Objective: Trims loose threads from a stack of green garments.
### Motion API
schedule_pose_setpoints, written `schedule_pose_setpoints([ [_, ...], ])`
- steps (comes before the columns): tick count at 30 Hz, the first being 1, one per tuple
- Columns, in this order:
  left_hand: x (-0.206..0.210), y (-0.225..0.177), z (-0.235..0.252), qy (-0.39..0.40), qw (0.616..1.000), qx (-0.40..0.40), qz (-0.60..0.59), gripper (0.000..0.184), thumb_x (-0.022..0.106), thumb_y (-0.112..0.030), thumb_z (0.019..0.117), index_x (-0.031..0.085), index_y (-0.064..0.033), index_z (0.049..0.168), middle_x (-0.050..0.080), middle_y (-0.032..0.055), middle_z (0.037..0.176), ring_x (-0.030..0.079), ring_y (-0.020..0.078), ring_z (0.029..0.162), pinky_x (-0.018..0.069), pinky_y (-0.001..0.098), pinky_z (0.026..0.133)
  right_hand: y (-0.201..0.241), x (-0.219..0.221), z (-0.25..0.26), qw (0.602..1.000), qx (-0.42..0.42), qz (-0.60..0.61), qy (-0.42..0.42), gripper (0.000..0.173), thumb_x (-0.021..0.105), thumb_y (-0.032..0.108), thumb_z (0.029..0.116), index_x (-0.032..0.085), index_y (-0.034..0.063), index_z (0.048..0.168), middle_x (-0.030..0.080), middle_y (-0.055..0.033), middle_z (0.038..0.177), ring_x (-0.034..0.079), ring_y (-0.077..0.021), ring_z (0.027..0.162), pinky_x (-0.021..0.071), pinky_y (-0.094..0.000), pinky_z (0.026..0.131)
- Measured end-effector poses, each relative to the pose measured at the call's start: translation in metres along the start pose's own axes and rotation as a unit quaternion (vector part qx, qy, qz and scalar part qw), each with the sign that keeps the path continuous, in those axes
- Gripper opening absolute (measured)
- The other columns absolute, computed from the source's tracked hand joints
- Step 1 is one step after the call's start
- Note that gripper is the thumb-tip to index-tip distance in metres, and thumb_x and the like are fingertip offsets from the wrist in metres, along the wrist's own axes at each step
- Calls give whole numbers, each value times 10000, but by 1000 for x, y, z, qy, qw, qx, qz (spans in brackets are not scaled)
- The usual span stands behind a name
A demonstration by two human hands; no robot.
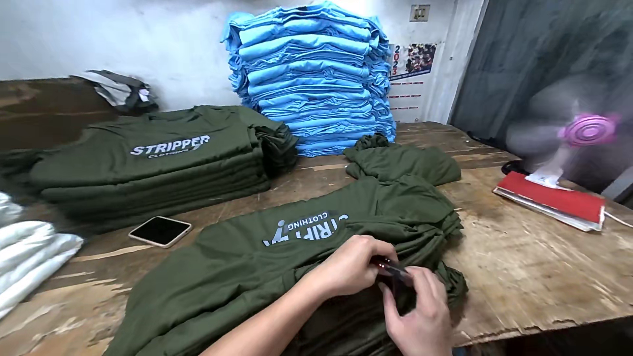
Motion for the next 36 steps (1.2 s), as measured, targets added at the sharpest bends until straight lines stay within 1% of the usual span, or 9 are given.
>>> schedule_pose_setpoints([
  [5,-5,0,2,-87,985,-146,-35,199,664,-213,989,717,-82,1129,721,45,1033,677,112,953,549,326,895,-6,1,3,964,38,252,79,383,757,-32,763,660,-39,1133,735,-71,1035,720,-79,897,614,-237,831],
  [7,-2,-8,-7,-154,970,-185,24,162,724,-221,920,745,-93,1018,705,41,963,674,152,915,563,371,862,-10,-2,2,945,54,315,67,451,795,-84,724,638,-28,1142,715,-42,1062,702,-52,884,616,-223,814],
  [10,3,-24,-24,-89,968,-226,61,243,713,-352,936,781,-121,966,735,54,876,700,213,836,571,480,782,-13,-3,-3,938,50,340,45,435,794,-108,725,654,2,1123,722,-29,1063,712,-66,897,629,-248,823],
  [14,31,-23,-32,-135,981,-141,-14,137,748,-123,863,798,-91,986,743,56,977,692,150,944,561,342,870,-15,0,-7,942,31,332,32,362,797,-48,775,671,57,1098,725,-16,1054,711,-61,909,625,-229,808],
  [18,49,-29,-49,-296,942,-44,150,88,715,-153,782,792,-168,823,727,-28,811,713,113,761,611,342,651,-17,1,-7,946,1,321,44,299,765,16,832,664,94,1102,685,-39,1125,680,-63,975,600,-201,795],
  [22,51,-56,-64,-237,958,29,159,36,717,-106,825,741,-97,800,686,44,774,691,180,735,583,345,644,-16,0,-8,959,-28,278,46,355,794,323,896,691,126,1173,626,-53,1189,625,-27,1053,552,-148,816],
  [27,42,-36,-62,-217,968,39,120,100,765,-151,793,771,-154,893,696,-4,834,689,134,785,600,325,687,-11,-11,-17,981,-72,158,-85,53,717,180,956,755,144,963,672,38,866,633,-36,859,518,-191,858],
  [30,29,-19,-60,-265,947,9,182,281,811,-294,793,772,-243,1067,703,-43,962,671,152,919,566,378,795,-9,-27,-24,978,-86,177,-69,100,684,213,994,720,133,946,670,45,901,635,-31,901,514,-192,891],
  [36,38,-13,-46,-263,940,62,210,116,762,-269,874,795,-251,983,728,-89,944,645,138,904,498,363,781,-1,-28,-30,967,-89,232,-49,83,719,203,974,743,126,955,685,38,909,648,-42,910,523,-213,893],
])
Point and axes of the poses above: each hand's wrist, its own z-axis towards the middle knuckle, its own x-axis out of the palm, y = z × x, the point moved 1 cm from there along z, towards the middle knuckle
